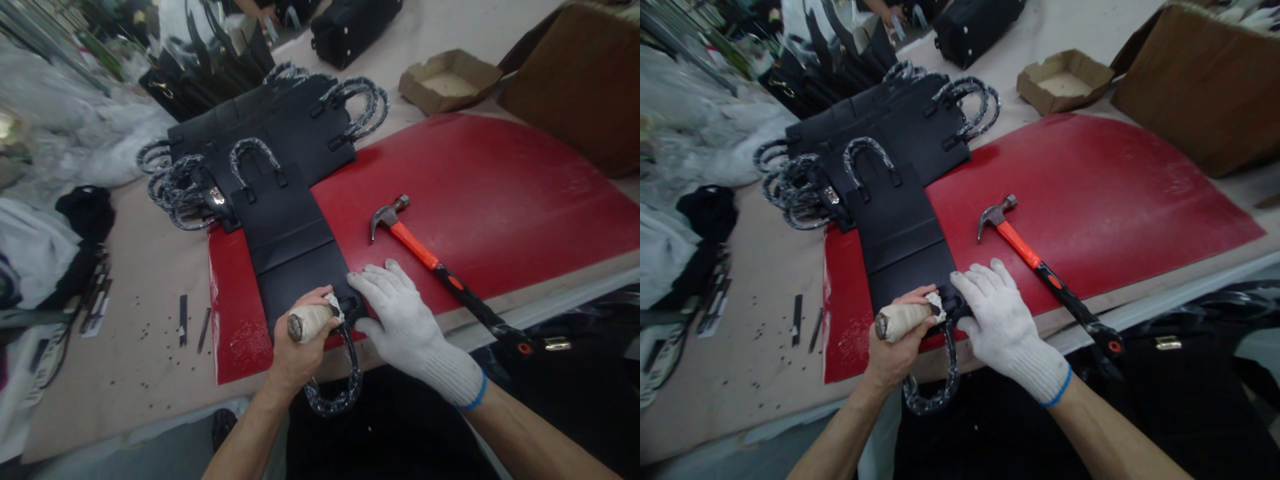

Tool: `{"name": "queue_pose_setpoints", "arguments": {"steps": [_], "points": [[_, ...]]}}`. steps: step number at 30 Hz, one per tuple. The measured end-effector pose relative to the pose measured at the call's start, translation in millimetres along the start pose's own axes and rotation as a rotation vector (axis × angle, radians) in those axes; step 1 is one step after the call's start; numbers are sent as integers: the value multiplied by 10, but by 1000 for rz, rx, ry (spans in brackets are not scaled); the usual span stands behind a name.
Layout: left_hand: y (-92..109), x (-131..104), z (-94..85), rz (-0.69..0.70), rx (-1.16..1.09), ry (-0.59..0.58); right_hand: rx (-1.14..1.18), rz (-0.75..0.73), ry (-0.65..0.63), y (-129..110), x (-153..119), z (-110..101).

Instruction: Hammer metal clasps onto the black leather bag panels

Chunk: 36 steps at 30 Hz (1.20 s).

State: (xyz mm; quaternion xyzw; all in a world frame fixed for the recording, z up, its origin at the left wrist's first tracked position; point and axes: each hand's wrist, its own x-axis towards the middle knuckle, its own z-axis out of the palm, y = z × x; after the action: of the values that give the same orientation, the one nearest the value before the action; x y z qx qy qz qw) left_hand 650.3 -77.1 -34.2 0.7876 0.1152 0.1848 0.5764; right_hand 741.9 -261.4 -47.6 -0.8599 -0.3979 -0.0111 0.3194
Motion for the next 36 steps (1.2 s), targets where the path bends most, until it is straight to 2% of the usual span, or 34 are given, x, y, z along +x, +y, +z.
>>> {"name": "queue_pose_setpoints", "arguments": {"steps": [6, 14, 17, 23, 28, 36], "points": [[-76, -40, -6, 94, 50, -66, -7, 6, -4, -2, -2, 8], [-54, -98, 27, 77, 66, 0, -20, -1, 20, 10, -13, 21], [-44, -96, 12, 85, 73, -23, -24, 5, 34, 14, -7, 21], [-54, -12, -29, 117, 64, -146, -27, -12, 34, 20, -6, 22], [-19, 94, -24, 72, 39, -140, -23, -8, 30, 21, -14, 28], [19, 123, 30, 95, 84, -141, -25, 3, 25, 23, -22, 37]]}}
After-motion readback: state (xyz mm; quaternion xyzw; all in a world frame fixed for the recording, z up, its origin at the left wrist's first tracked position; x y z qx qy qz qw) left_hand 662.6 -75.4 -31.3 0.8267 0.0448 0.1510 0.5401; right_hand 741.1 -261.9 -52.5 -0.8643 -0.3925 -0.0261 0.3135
